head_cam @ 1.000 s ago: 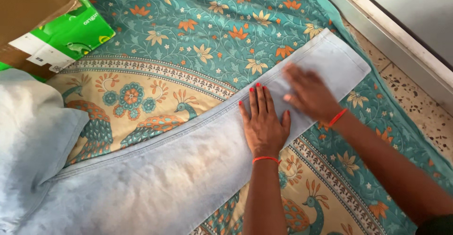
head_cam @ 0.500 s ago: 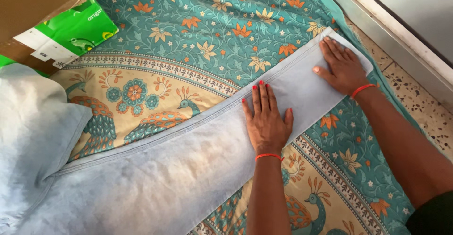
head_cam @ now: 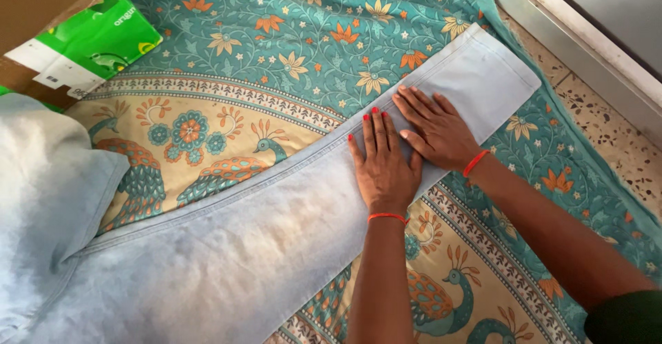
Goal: The person folds a black shirt and places it into a green cardboard box. Then the person unfolds a pair of light blue jeans, smooths them out, and folds them neatly on the floor.
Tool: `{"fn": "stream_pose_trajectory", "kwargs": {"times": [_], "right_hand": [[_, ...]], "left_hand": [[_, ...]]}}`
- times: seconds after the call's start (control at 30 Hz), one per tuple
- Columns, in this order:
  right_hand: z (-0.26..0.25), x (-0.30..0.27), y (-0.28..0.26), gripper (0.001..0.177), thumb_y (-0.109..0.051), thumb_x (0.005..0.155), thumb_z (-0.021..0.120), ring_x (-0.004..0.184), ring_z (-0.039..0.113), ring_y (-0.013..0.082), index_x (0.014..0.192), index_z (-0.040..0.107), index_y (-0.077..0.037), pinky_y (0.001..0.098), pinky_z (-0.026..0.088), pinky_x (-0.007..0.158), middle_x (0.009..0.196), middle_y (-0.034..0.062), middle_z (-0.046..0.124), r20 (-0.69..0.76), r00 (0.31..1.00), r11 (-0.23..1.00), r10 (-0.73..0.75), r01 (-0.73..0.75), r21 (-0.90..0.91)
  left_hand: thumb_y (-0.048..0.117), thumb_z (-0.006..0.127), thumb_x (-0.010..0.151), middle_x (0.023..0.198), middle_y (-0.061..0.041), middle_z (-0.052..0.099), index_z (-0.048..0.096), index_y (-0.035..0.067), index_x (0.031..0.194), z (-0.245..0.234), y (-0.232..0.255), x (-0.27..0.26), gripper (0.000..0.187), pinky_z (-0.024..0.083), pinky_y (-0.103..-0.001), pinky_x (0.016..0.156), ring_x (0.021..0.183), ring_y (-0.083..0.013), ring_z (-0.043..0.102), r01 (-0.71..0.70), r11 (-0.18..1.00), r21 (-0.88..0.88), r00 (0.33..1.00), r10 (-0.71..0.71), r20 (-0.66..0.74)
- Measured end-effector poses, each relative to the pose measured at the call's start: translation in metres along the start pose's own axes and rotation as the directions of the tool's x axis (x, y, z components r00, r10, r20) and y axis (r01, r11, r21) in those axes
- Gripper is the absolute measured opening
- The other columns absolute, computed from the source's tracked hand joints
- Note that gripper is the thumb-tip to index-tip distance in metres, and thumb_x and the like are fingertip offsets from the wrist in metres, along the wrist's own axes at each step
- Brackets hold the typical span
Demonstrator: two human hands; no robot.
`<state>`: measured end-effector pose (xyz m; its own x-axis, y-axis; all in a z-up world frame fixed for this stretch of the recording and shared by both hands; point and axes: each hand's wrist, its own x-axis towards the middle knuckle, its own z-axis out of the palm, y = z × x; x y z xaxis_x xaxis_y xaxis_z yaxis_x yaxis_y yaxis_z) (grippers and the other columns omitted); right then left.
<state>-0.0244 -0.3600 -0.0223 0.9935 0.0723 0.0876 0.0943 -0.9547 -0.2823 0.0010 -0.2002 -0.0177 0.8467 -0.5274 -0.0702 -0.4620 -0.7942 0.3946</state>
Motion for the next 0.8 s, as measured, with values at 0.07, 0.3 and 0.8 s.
{"fn": "stream_pose_trajectory", "kwargs": {"times": [0.07, 0.3, 0.8], "right_hand": [[0.0, 0.002, 0.001, 0.065, -0.04, 0.104, 0.039, 0.155, 0.026, 0.0258, 0.162, 0.03, -0.012, 0.0494, 0.017, 0.123, 0.17, 0.0078, 0.027, 0.016, 0.999, 0.999, 0.032, -0.031, -0.029], [0.004, 0.002, 0.003, 0.067, -0.044, 0.104, 0.037, 0.155, 0.026, 0.0275, 0.163, 0.03, -0.012, 0.0504, 0.017, 0.123, 0.17, 0.0093, 0.028, 0.018, 1.0, 0.998, 0.019, -0.018, -0.063], [0.004, 0.0, 0.0, 0.07, -0.053, 0.106, 0.032, 0.155, 0.024, 0.0286, 0.163, 0.029, -0.013, 0.0508, 0.017, 0.122, 0.169, 0.0088, 0.027, 0.029, 0.999, 0.999, 0.034, -0.033, -0.041]], "left_hand": [[0.05, 0.052, 0.092, 0.169, -0.01, 0.019, 0.025, 0.004, 0.159, 0.001, 0.001, 0.002, 0.086, 0.007, -0.055, 0.125, 0.157, -0.0259, 0.012, 0.0, 1.0, 0.003, 1.0, 0.0, -0.019], [0.062, 0.045, 0.094, 0.171, -0.005, 0.015, 0.021, 0.008, 0.161, 0.001, -0.014, -0.003, 0.09, 0.006, -0.053, 0.125, 0.157, -0.0222, 0.011, 0.0, 0.999, 0.04, 1.0, -0.001, 0.021], [0.066, 0.042, 0.095, 0.17, -0.005, 0.016, 0.019, 0.011, 0.162, -0.056, -0.112, -0.079, 0.089, 0.004, -0.055, 0.125, 0.156, -0.0225, 0.012, 0.146, 0.976, 0.16, 0.989, -0.142, -0.037]]}}
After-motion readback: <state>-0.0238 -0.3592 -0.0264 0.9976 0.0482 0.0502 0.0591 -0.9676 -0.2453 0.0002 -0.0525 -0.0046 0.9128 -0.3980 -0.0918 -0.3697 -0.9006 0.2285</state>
